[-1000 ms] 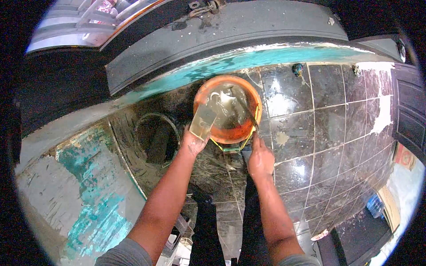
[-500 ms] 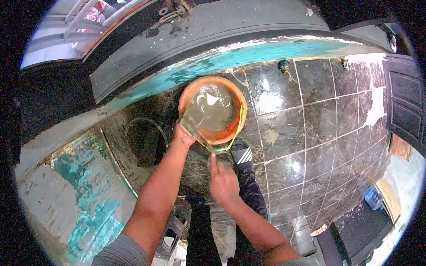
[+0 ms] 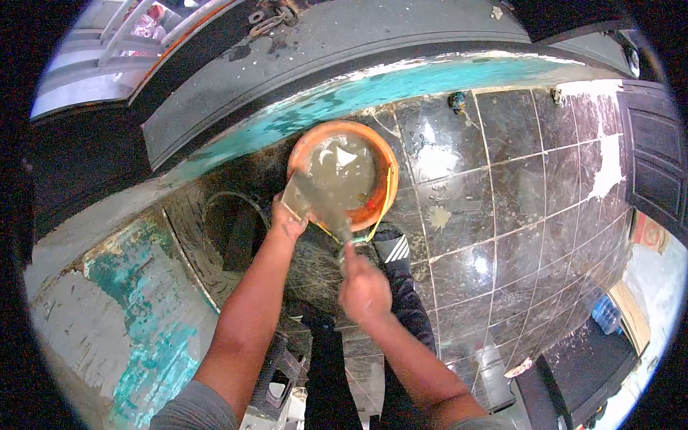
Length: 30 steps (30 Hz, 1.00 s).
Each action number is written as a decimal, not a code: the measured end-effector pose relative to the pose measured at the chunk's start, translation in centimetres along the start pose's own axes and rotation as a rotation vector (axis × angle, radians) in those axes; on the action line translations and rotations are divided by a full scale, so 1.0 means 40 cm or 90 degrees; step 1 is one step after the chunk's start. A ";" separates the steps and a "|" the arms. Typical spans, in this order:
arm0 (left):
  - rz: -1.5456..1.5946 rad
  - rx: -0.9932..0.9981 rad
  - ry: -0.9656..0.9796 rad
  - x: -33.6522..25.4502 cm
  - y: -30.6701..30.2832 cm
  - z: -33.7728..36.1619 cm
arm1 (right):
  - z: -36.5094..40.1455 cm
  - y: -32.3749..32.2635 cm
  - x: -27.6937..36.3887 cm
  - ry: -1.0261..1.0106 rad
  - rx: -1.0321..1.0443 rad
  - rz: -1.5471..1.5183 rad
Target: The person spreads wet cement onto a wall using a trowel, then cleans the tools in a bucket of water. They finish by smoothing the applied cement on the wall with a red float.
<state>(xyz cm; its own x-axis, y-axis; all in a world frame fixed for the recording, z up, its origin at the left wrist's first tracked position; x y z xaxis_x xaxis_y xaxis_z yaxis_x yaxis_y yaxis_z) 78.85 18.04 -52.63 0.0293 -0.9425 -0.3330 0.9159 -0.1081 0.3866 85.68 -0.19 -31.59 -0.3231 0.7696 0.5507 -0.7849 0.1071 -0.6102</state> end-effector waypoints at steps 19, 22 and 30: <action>0.000 -0.077 0.000 0.048 -0.106 0.008 | -0.063 -0.001 -0.030 -0.070 -0.019 -0.054; 0.088 0.078 -0.046 0.071 0.047 0.029 | -0.015 -0.021 0.011 -0.078 -0.008 0.034; 0.099 0.000 -0.114 0.112 0.074 0.017 | -0.025 -0.012 -0.039 -0.057 -0.037 0.067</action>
<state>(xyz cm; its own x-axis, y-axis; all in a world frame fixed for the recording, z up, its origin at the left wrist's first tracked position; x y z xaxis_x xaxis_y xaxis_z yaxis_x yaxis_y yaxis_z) 81.44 13.29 -52.39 0.0991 -0.9888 -0.1117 0.9061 0.0433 0.4208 87.09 -0.83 -32.72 -0.4493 0.7199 0.5290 -0.7131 0.0678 -0.6978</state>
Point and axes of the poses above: each hand's wrist, its own z-axis away from the middle knuckle, its own y-axis out of the palm, x = y × z, the point moved 10 cm from there along -z, towards the middle knuckle, and after that the axes turned 4 degrees about -z, right-handed, at the moved point
